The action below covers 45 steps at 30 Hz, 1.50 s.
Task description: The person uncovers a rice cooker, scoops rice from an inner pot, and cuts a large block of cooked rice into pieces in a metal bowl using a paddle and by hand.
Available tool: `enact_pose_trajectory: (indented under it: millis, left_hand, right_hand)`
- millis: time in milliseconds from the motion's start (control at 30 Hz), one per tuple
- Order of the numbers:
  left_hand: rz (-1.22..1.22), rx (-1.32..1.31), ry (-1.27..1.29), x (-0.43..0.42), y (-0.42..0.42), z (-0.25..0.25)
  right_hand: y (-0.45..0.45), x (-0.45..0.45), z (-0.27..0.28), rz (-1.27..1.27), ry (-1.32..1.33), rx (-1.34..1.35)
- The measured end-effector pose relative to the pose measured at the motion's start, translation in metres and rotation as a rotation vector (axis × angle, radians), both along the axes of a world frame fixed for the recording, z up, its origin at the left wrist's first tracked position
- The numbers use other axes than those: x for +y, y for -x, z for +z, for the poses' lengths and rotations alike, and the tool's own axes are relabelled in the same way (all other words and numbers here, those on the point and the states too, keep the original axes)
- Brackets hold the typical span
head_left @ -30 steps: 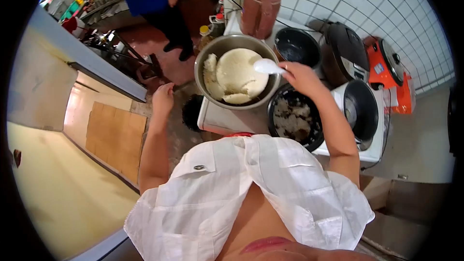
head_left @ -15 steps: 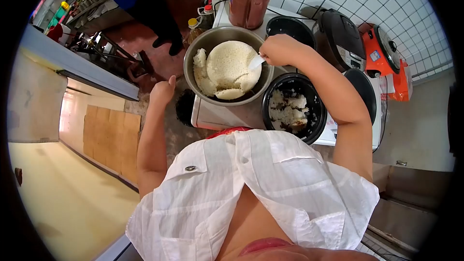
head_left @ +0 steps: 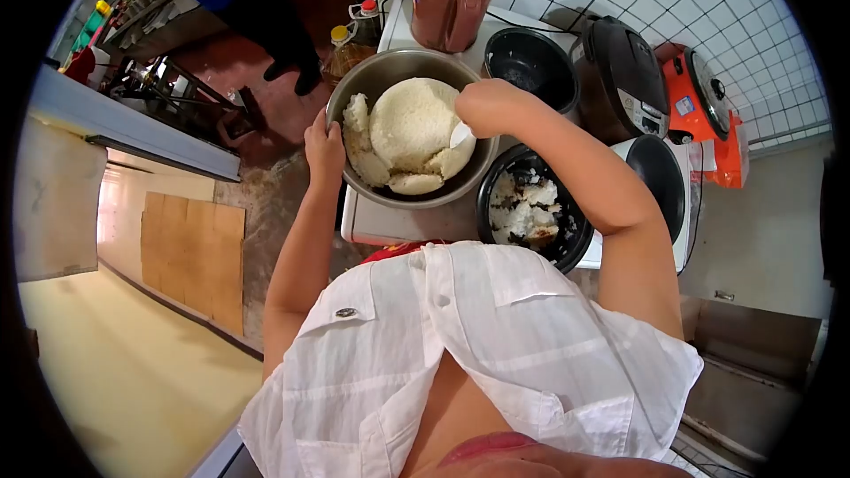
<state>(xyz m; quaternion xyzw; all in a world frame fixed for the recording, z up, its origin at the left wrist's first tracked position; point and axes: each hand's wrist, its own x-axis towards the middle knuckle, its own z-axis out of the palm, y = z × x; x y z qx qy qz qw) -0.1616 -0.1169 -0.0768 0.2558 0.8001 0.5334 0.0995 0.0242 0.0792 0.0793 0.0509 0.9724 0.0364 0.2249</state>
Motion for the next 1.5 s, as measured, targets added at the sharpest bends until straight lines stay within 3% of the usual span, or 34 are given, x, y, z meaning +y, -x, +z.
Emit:
enact_pose_trajectory:
  millis: [167,367,400,467,867,1100,1367,1500]
  left_hand:
    - [0.060,0.099,0.051,0.000,0.003,-0.013]
    - [0.114,0.237,0.138,-0.001,-0.004,-0.008]
    - [0.110,0.237,0.143,-0.001,-0.002,-0.011]
    - [0.094,0.226,0.148,0.000,-0.001,-0.010]
    - [-0.066,0.198,0.146,0.005,0.014,0.013]
    - [-0.224,0.285,0.174,0.018,0.043,0.011]
    - [-0.228,0.185,0.084,0.022,0.041,0.014]
    - [-0.251,0.170,0.059,0.020,0.042,0.009]
  right_hand:
    - [0.002,0.000,-0.019,-0.048,-0.004,0.037]
    - [-0.059,0.040,-0.070,-0.182,0.369,0.365]
    - [-0.069,0.036,-0.073,-0.142,0.238,0.344]
    - [-0.090,0.027,-0.085,-0.172,0.277,0.509]
    - [-0.057,0.012,0.039,0.055,0.002,0.330]
    - [-0.008,0.043,0.012,0.249,0.008,0.195]
    - [0.010,0.058,-0.022,0.204,0.136,0.063]
    - [0.006,0.057,-0.039,0.173,0.175,0.130]
